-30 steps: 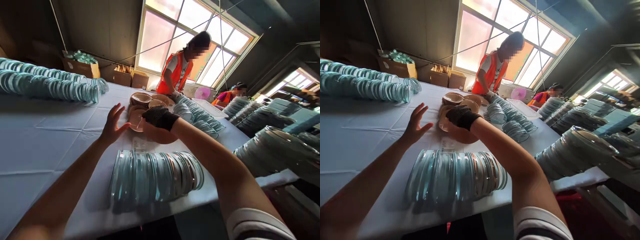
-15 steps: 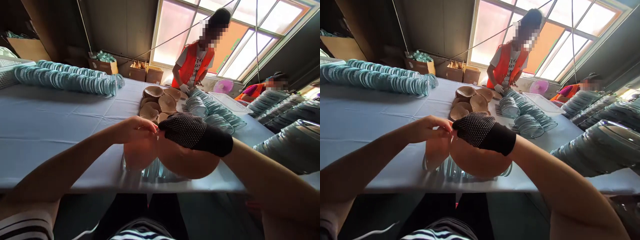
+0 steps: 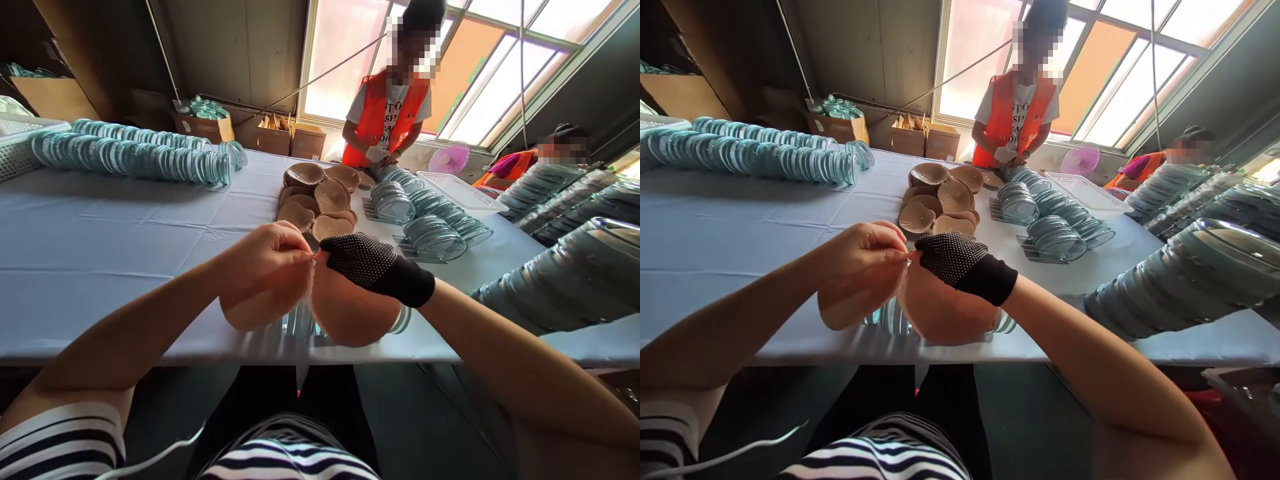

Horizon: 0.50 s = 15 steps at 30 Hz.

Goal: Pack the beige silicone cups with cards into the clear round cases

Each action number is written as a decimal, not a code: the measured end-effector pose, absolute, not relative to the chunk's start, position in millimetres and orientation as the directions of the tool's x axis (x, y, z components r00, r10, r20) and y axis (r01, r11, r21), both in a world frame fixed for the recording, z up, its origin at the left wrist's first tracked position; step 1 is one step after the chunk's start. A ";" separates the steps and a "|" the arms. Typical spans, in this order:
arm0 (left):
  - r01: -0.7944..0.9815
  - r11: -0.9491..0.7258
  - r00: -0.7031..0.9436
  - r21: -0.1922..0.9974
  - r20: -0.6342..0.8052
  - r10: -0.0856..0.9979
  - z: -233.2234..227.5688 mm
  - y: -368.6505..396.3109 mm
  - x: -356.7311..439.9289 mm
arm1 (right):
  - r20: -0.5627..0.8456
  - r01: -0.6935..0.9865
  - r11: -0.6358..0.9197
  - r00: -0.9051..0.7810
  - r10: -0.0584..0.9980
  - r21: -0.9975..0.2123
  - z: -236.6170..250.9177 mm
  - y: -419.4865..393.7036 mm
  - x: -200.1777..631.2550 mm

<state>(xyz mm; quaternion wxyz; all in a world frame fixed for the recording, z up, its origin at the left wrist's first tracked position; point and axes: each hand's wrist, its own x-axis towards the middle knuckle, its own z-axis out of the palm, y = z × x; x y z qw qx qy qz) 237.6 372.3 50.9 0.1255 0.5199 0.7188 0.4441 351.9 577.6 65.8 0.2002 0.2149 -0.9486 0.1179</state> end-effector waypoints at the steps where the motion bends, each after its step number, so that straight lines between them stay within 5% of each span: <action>1: 0.621 0.064 -0.426 0.781 0.268 0.864 52.8 370.3 239.4 | 0.443 -0.521 0.837 -0.798 -0.409 -0.166 66.2 577.3 352.2; 5: 0.658 0.103 -0.410 0.746 0.240 0.880 58.2 372.3 251.7 | 0.519 -0.601 0.766 -0.741 -0.426 -0.229 59.6 568.4 349.1; 10: 0.834 0.127 -0.353 0.537 0.342 0.871 60.0 381.0 256.6 | 0.427 -0.372 0.914 -0.862 -0.274 -0.165 51.2 569.3 349.6; 15: 0.675 0.095 -0.391 0.731 0.246 0.887 59.9 376.8 247.1 | 0.385 -0.442 0.858 -0.863 -0.328 -0.262 57.9 583.6 355.3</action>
